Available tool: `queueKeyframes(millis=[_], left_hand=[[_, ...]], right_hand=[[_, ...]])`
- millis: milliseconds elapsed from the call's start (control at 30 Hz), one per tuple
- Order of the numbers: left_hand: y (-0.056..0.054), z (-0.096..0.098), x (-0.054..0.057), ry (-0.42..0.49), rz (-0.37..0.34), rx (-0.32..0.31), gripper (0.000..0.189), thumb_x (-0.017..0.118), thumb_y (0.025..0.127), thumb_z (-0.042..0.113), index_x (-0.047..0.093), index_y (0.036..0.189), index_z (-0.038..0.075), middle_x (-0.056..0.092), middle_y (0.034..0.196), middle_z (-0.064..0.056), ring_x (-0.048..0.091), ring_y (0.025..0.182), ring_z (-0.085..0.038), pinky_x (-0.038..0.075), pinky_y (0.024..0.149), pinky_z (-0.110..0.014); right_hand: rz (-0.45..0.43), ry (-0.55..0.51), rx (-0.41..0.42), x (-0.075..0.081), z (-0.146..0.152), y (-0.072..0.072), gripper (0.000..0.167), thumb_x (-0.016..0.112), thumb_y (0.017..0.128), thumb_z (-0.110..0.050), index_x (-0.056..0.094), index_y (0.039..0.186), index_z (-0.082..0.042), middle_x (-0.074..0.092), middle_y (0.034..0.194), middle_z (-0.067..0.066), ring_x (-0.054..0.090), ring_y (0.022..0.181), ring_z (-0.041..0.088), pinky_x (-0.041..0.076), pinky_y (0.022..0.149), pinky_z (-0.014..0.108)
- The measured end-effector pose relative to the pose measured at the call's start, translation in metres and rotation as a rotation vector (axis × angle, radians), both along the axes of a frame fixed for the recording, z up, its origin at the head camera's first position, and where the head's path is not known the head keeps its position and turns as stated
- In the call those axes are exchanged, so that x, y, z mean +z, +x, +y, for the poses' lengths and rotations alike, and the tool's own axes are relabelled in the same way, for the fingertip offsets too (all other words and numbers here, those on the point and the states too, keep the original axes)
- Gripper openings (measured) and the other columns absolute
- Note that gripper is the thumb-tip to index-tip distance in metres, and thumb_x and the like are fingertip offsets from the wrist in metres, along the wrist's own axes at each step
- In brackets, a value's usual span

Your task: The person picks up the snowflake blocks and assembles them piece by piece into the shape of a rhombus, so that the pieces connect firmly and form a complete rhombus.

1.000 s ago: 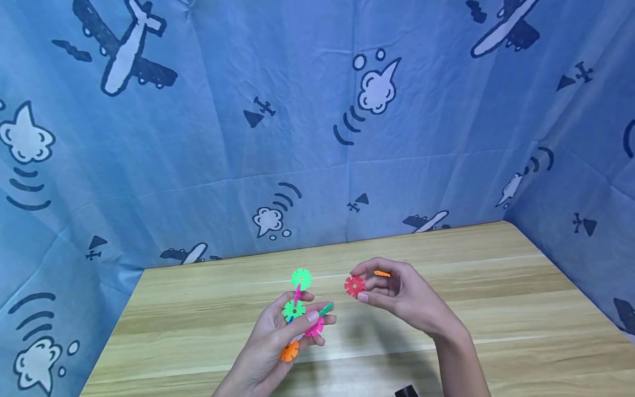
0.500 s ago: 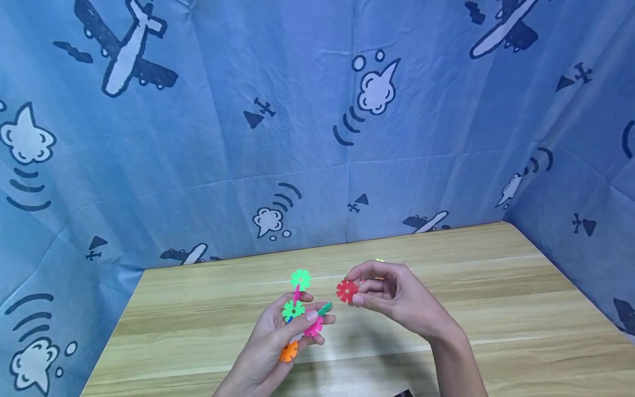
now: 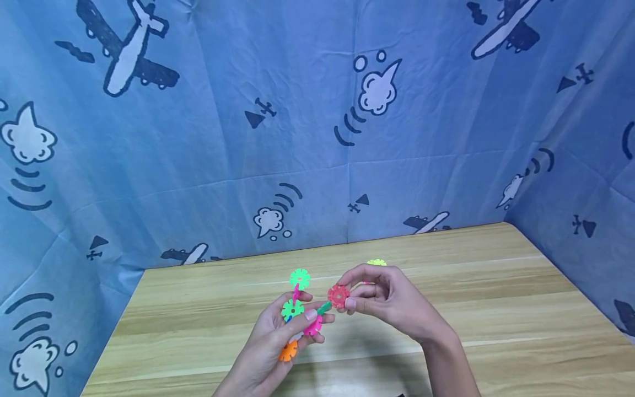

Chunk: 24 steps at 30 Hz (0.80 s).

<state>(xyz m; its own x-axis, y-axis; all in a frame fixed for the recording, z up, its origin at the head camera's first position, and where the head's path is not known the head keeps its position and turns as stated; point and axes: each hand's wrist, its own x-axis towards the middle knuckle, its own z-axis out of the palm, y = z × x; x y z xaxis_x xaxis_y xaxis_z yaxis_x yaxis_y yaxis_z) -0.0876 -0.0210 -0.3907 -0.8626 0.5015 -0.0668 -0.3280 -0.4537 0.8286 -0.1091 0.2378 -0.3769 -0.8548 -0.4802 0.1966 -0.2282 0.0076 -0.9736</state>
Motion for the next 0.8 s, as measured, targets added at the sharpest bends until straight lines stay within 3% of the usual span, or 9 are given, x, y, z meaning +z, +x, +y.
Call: queueKeyframes(millis=[300,533,800], left_hand=[[0.0,0.0,0.003,-0.005,-0.027,0.01,0.042,0.07,0.101,0.004,0.044,0.132,0.0,0.076,0.124,-0.011,0.077,0.108,-0.019,0.064,0.088,-0.029],[0.001,-0.001,0.003,-0.009,-0.03,0.014,0.046,0.071,0.1,0.003,0.042,0.135,-0.002,0.076,0.126,-0.014,0.077,0.108,-0.019,0.064,0.085,-0.027],[0.0,-0.002,0.005,-0.012,-0.004,-0.002,0.041,0.071,0.1,0.003,0.044,0.131,0.001,0.079,0.114,-0.007,0.077,0.105,-0.017,0.064,0.083,-0.027]], right_hand=[[0.0,-0.024,0.028,0.0,-0.007,-0.001,0.026,0.067,0.1,0.009,0.064,0.125,0.009,0.083,0.111,0.004,0.081,0.098,0.014,0.065,0.084,0.029],[-0.026,0.025,-0.023,0.002,-0.01,0.0,0.027,0.073,0.098,0.003,0.066,0.123,0.011,0.083,0.111,0.005,0.082,0.095,0.017,0.067,0.082,0.034],[-0.011,0.016,-0.042,0.001,-0.013,0.001,0.026,0.076,0.095,0.004,0.07,0.119,0.012,0.082,0.113,0.001,0.083,0.094,0.018,0.067,0.08,0.034]])
